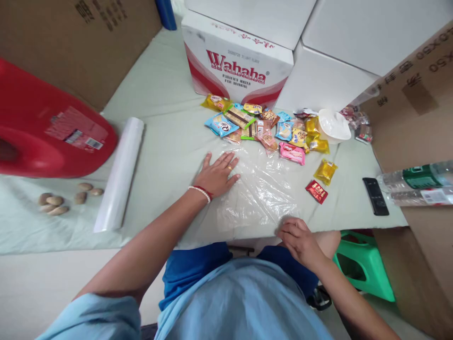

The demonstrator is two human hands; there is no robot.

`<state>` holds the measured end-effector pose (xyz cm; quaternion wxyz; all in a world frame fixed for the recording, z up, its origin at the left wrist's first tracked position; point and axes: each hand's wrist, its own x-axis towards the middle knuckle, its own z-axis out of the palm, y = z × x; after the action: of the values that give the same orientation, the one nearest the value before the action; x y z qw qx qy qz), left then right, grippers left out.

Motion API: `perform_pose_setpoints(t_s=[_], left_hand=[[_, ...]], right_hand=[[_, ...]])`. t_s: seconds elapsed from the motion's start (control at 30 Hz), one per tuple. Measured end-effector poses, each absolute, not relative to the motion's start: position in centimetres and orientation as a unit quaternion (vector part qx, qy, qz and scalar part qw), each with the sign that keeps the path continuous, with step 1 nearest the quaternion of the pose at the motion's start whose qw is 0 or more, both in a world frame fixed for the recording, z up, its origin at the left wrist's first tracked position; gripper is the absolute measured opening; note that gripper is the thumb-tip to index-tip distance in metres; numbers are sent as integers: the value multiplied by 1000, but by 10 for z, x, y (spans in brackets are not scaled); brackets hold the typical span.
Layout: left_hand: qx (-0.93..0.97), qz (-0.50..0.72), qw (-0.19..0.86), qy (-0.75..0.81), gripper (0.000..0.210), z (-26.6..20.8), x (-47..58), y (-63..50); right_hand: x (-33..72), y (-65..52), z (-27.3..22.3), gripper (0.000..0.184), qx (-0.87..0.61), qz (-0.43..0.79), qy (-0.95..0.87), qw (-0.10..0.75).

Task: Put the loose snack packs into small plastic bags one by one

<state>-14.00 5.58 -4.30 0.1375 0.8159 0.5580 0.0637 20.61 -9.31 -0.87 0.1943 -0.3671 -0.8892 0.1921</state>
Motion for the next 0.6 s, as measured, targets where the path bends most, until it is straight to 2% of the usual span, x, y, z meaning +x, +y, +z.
perform_pose_setpoints(t_s=[0.1, 0.27, 0.33, 0.43, 0.53, 0.6], left_hand=[[822, 43, 132, 552, 70, -41, -140, 55], [842, 30, 122, 524, 76, -42, -140, 44], [849, 29, 115, 516, 74, -43, -140, 34], [849, 25, 104, 517, 72, -43, -143, 22], [840, 22, 103, 533, 75, -42, -145, 17], [833, 24, 111, 542, 79, -41, -145, 19]], right_hand=[[209, -84, 11, 27, -380, 232, -866, 227], [168, -24, 25, 29, -415, 158, -851, 280], [141, 0, 14, 36, -375, 168, -877, 248], [114, 29, -13, 51, -327, 192, -913, 148], [126, 56, -38, 54, -388, 164, -904, 71], [152, 76, -45, 53, -469, 126, -871, 67]])
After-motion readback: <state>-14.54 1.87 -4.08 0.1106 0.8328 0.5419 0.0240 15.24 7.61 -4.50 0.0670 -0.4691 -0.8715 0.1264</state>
